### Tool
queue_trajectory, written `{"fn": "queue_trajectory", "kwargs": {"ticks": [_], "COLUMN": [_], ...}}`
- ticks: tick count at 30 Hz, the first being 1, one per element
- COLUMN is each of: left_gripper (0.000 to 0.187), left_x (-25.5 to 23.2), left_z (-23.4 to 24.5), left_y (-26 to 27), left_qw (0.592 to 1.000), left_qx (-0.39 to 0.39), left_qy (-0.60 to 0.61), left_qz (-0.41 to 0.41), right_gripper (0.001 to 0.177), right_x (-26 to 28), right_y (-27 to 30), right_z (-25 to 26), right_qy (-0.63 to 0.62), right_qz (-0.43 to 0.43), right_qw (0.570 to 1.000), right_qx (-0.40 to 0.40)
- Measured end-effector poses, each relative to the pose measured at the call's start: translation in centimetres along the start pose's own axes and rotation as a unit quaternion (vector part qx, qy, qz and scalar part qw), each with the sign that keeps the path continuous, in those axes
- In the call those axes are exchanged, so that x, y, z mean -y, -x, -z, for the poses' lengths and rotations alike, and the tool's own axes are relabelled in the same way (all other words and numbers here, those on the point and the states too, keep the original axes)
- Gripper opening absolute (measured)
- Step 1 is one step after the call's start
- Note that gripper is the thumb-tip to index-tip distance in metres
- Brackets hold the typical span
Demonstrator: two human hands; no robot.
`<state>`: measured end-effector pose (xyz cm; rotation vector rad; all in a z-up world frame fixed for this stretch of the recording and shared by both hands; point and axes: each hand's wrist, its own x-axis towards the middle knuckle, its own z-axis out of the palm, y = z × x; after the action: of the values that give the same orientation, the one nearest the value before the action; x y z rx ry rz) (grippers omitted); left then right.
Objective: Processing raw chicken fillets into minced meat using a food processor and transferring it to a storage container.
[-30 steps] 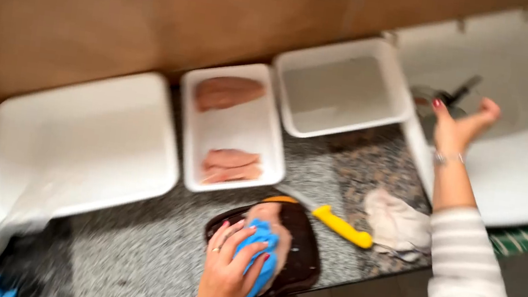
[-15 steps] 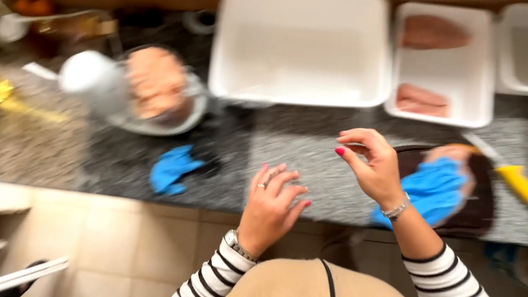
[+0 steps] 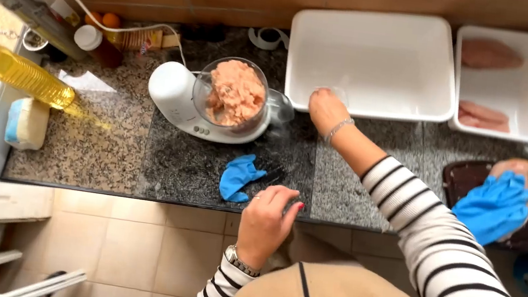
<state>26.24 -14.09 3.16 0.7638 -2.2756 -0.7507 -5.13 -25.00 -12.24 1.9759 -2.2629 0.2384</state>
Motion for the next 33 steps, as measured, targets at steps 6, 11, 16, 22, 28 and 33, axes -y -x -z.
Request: {"fn": "queue_trajectory", "kwargs": {"ticks": [6, 11, 16, 22, 28, 33], "left_gripper": [0.012, 0.016, 0.021, 0.020, 0.017, 0.032], "left_x": [0.3, 0.9, 0.5, 2.5, 3.1, 6.0], "left_z": [-0.4, -3.0, -5.6, -8.5, -3.6, -0.6], "left_y": [-2.4, -7.1, -12.9, -14.3, -14.3, -14.4], "left_qw": [0.999, 0.999, 0.995, 0.982, 0.972, 0.978], "left_qx": [0.006, 0.018, -0.082, -0.121, -0.027, -0.056], "left_qy": [0.024, 0.033, 0.031, -0.034, -0.034, 0.007], "left_qz": [0.026, 0.021, -0.052, -0.140, -0.231, -0.201], "right_gripper": [0.021, 0.043, 0.057, 0.050, 0.059, 0.061], "right_x": [-2.0, -6.6, -0.3, 1.8, 5.9, 10.9], "right_y": [-3.5, -3.0, 2.4, 4.5, 4.3, 4.5], "right_z": [3.2, -0.5, 9.4, 9.7, 12.0, 12.5], "right_qy": [-0.128, -0.589, -0.903, -0.872, -0.935, -0.878], "right_qz": [-0.090, -0.202, -0.108, -0.132, -0.196, -0.168], "right_qw": [0.986, 0.782, 0.415, 0.458, 0.240, 0.425], "right_qx": [0.049, 0.007, -0.037, -0.111, -0.171, -0.144]}}
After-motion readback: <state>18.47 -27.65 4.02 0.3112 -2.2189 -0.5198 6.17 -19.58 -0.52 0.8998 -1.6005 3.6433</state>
